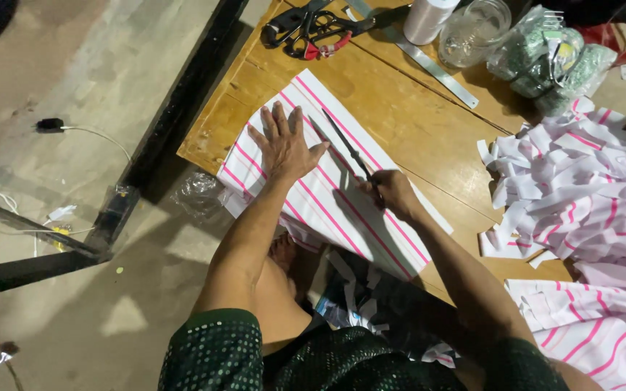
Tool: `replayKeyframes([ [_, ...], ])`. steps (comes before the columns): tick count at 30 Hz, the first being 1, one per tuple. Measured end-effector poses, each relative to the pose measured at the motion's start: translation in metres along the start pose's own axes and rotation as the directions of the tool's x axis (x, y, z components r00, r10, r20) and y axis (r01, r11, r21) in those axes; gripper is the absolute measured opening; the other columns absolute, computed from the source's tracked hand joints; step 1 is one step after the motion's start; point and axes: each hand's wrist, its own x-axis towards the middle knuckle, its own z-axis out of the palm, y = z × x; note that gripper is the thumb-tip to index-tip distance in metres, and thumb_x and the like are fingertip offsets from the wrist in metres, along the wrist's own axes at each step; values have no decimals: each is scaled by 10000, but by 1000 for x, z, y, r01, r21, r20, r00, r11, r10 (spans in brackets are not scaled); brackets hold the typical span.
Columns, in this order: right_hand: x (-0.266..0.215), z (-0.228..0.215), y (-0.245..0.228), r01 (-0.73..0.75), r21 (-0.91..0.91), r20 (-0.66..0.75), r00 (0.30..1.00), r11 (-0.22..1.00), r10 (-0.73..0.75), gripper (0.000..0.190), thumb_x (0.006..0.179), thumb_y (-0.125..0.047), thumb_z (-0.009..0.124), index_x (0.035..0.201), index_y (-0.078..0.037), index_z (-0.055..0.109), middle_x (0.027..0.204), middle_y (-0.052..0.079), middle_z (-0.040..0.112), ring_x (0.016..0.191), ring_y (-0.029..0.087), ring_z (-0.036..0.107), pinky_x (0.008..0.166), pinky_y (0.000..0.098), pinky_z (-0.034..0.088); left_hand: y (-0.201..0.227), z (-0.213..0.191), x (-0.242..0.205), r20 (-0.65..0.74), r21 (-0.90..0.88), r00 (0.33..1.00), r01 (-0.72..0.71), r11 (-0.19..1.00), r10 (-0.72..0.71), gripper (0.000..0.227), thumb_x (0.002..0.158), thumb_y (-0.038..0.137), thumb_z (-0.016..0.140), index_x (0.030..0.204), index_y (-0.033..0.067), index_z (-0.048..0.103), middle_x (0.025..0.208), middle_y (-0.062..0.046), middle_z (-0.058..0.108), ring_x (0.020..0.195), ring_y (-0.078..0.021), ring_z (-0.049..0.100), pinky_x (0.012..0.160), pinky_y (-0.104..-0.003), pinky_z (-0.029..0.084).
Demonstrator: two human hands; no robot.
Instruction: The person cuts a white fabric with pink stripes into strips using scissors on a wooden table. They repeatedly fold the fabric and cut along the edges, creating a pile of cut fabric pieces.
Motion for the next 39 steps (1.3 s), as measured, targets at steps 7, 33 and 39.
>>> replayKeyframes([
  [7, -72, 31, 52, -219, -472, -143, 975, 854, 170, 353, 745, -191, 721, 1095, -144, 739, 888, 190, 744, 882, 417, 741, 795, 502, 616, -5, 30, 10, -107, 9, 994, -12, 1000, 13, 832, 927, 597, 494, 1606, 164, 286, 1659, -250, 214, 1553, -460, 94, 1124, -795, 45],
  [33, -83, 76, 91, 149, -558, -339, 857, 816, -388, 450, 742, -156, 748, 1167, -40, 657, 986, 152, 573, 908, 377, 617, 746, 442, 550, 2, 45, 21, -252, -47, 962, -121, 992, 105, 719, 918, 398, 543, 1531, 44, 420, 1599, -297, 318, 1535, -438, 187, 1144, -740, 51],
  [39, -82, 83, 96, 187, -533, -451, 762, 825, -464, 408, 740, -179, 745, 1129, -78, 681, 942, 131, 576, 854, 342, 605, 721, 411, 534, 62, 29, 35, -128, -21, 958, -260, 965, 256, 573, 906, 508, 690, 1190, 9, 681, 1177, -201, 647, 1218, -352, 512, 1073, -646, 249],
])
